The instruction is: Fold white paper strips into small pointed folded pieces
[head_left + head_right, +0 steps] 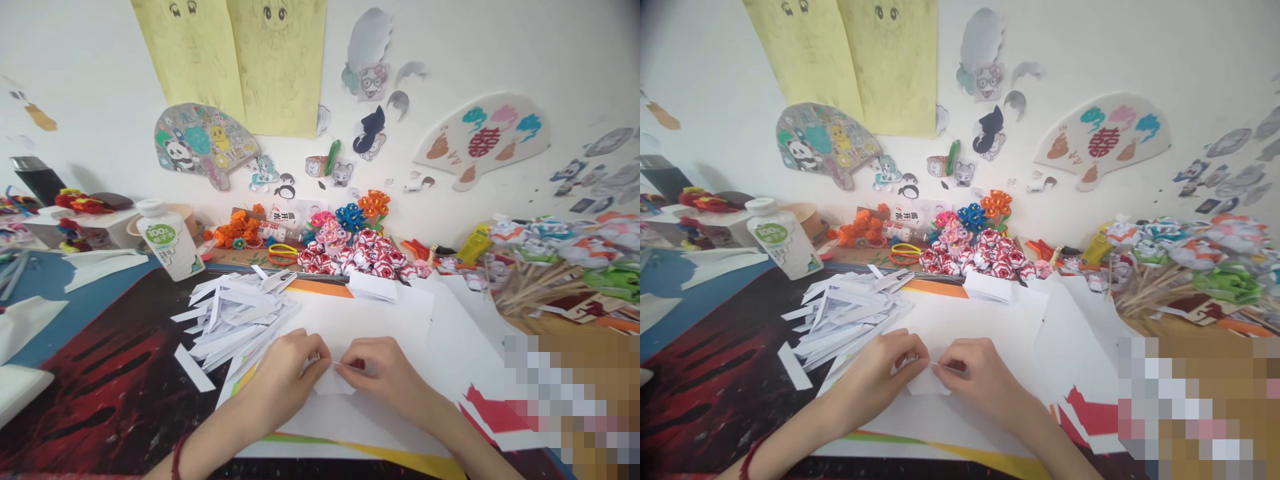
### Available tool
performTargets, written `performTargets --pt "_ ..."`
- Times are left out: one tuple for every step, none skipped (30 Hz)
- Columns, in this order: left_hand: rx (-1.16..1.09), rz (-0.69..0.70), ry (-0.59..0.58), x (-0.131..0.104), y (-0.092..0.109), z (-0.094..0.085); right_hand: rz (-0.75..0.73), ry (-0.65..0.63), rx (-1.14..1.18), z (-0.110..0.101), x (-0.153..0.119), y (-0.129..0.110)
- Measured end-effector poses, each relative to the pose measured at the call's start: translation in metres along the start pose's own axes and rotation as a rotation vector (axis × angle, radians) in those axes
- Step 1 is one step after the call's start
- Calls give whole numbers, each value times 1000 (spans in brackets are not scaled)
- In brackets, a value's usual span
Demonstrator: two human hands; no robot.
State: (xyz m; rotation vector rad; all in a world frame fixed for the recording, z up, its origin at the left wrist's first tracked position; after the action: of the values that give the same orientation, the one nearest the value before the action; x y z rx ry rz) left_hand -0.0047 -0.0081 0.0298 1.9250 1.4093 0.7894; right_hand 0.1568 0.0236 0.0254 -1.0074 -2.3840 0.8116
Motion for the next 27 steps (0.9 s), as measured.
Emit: performTargets --pt "0 4 4 0 0 -1 5 -1 4 -1 0 0" --pt "-1 7 7 0 -1 -2 9 -3 7 -2 0 1" --pt "-2 10 8 1 -1 -3 14 -4 11 -3 -1 1" --pt "-4 13 6 1 -1 -3 18 -7 16 -4 -1 2" --pt "-5 15 3 1 -1 -3 21 -11 20 -4 -1 2" --pt "-6 16 1 1 -1 -3 23 -15 24 -5 -1 2" --pt "-7 16 -2 0 0 -3 24 -20 27 -5 -1 2" --pt "-7 16 -3 0 0 -3 23 -25 26 -6 0 2" --pt "-5 15 -3 0 0 -4 20 -28 25 -7 0 2" --pt "-4 15 -3 0 0 -4 14 -30 22 -7 0 2" --pt "-2 14 -2 1 0 -5 8 -30 20 -8 0 3" --pt "0 13 -2 1 0 -6 4 -27 19 -9 0 3" --pt "2 12 1 1 0 -8 1 -22 20 -11 1 4" --pt "4 11 6 2 -1 -9 0 -20 22 -12 1 5" --pt "5 12 10 2 -1 -10 -2 -17 23 -13 1 5" --pt "6 13 13 2 -1 -11 -4 -15 23 -15 1 6" --pt "5 16 15 3 -1 -12 -8 -15 24 -16 1 6" --pt "3 20 14 3 -1 -12 -14 -18 25 -17 1 7" --pt "-1 26 12 3 -1 -13 -20 -22 28 -17 1 7" --pt "-4 32 10 3 0 -13 -24 -28 32 -18 1 7" --pt "-7 39 11 3 0 -13 -25 -35 36 -18 1 7" --pt "-10 45 11 3 1 -13 -26 -44 40 -19 1 7" --pt "-14 48 9 3 1 -14 -28 -55 43 -19 1 6" --pt "-18 46 6 3 2 -14 -29 -67 47 -19 1 6" --pt "-23 38 2 3 2 -15 -27 -78 53 -19 1 6" --pt "-29 26 -1 3 2 -15 -22 -89 61 -19 1 7" --pt "-37 13 -7 3 1 -16 -14 -99 72 -19 1 7"
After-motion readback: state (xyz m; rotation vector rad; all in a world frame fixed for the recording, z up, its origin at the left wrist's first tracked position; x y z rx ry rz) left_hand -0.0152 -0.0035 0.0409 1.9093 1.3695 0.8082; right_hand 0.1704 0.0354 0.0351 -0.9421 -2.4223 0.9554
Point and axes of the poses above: each hand's wrist, its own x-axis towards the middle knuckle, its own z-axis out of the palm, y = z × x, the point moved 4 cm from there along x, towards the middle knuckle, and after that the axes turned 8 degrees about -x, right-handed, at the moved point
